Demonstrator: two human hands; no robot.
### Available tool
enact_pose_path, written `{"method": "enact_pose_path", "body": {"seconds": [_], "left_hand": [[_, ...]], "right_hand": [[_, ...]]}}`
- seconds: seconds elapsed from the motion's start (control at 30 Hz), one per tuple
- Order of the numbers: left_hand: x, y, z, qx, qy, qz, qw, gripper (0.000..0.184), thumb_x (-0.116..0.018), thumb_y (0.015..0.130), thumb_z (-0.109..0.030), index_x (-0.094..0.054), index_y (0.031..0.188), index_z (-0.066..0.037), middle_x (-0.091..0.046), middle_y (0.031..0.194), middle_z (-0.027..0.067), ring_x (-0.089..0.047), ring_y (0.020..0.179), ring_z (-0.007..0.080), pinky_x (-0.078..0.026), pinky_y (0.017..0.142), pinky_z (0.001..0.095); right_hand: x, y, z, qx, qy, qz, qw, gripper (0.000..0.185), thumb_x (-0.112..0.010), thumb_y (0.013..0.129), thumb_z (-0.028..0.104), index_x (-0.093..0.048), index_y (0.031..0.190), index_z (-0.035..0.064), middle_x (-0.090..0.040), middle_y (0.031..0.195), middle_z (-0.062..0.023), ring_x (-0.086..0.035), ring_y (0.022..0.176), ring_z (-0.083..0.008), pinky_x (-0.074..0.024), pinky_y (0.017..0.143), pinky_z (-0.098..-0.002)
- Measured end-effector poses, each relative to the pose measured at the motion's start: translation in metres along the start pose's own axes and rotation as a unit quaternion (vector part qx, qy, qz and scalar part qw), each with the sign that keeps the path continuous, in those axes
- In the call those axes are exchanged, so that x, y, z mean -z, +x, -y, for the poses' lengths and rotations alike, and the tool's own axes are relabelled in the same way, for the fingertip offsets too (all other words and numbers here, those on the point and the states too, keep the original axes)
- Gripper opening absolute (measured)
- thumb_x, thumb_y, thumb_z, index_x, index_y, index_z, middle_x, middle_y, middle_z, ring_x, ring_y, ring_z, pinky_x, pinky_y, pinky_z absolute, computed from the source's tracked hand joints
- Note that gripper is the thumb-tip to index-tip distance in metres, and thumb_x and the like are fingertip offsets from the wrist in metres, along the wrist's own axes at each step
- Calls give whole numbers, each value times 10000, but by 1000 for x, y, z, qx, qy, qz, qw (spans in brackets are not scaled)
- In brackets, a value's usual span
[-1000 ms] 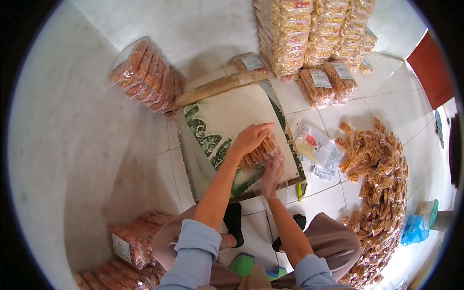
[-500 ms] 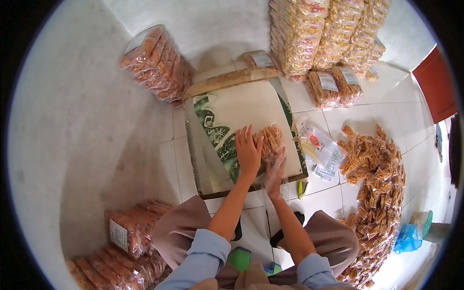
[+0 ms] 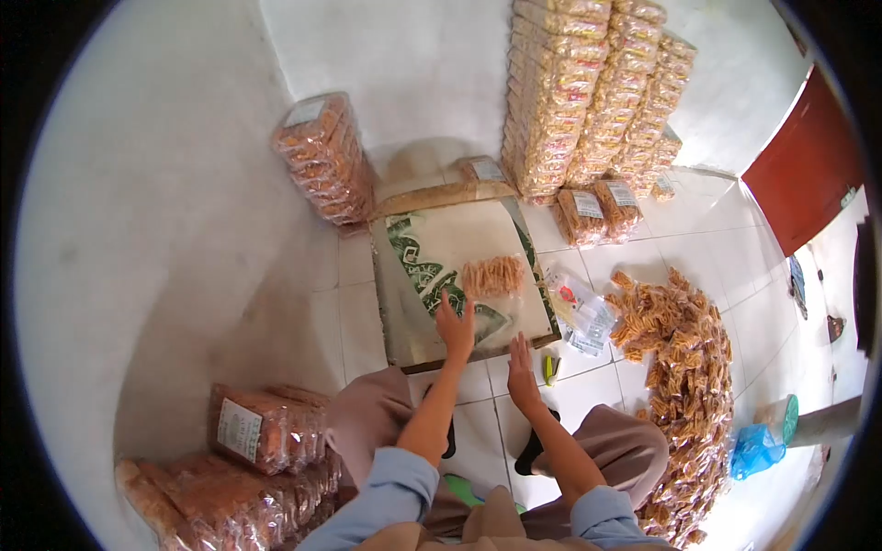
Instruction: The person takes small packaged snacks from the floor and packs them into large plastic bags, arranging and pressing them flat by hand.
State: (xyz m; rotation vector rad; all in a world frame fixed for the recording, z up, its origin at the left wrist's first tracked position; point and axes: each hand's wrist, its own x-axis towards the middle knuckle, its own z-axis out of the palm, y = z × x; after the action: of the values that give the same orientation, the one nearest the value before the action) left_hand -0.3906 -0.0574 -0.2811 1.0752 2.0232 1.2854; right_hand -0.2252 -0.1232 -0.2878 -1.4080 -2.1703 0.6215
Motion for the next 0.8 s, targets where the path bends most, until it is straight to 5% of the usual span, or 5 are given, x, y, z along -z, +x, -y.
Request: {"method": "enact_pose_path", "body": {"seconds": [0.13,0.2,0.27,0.43,0.8], "left_hand": [[13,-72,24,98,-123,21,987,637,-506,855,-432,-273,1339,-91,-359,1258,201,-313,1193,361,-264,958,516],[13,-98,2,184,34,0,982,573,-544,850,-333,-315,1297,-58,-378,1225,186,-332,1168,333,-281,937,502],[16,-107,-32,92,52,-14,994,532,-551,843,-287,-342,1270,-48,-394,1209,182,-339,1155,317,-281,932,483],[-15,-92,-132,-332,-192,5,923,419,-544,831,-160,-404,1208,-42,-476,1110,146,-420,1048,274,-260,929,410],[-52,-144,-333,-345,-222,441,799,350,-547,862,-211,-454,1165,-63,-551,1037,126,-524,993,219,-397,859,337]], "right_hand": [[7,-45,-1,35,-41,9,998,458,-441,826,-14,-318,1266,-51,-227,1364,-242,-281,1237,-398,-285,1016,-429],[22,-62,-5,28,-54,-14,998,366,-449,824,7,-436,1187,-40,-315,1313,-234,-356,1184,-383,-314,1001,-396],[53,-68,-11,37,-40,77,996,275,-449,826,37,-543,1079,-12,-395,1266,-217,-416,1139,-354,-346,972,-382],[214,-74,23,-77,-21,-183,980,203,-453,848,101,-603,952,11,-607,984,-171,-575,903,-334,-450,809,-382],[435,-193,-25,-86,24,-464,881,215,-446,893,96,-596,1037,41,-644,828,-77,-611,732,-142,-478,656,-271]]}}
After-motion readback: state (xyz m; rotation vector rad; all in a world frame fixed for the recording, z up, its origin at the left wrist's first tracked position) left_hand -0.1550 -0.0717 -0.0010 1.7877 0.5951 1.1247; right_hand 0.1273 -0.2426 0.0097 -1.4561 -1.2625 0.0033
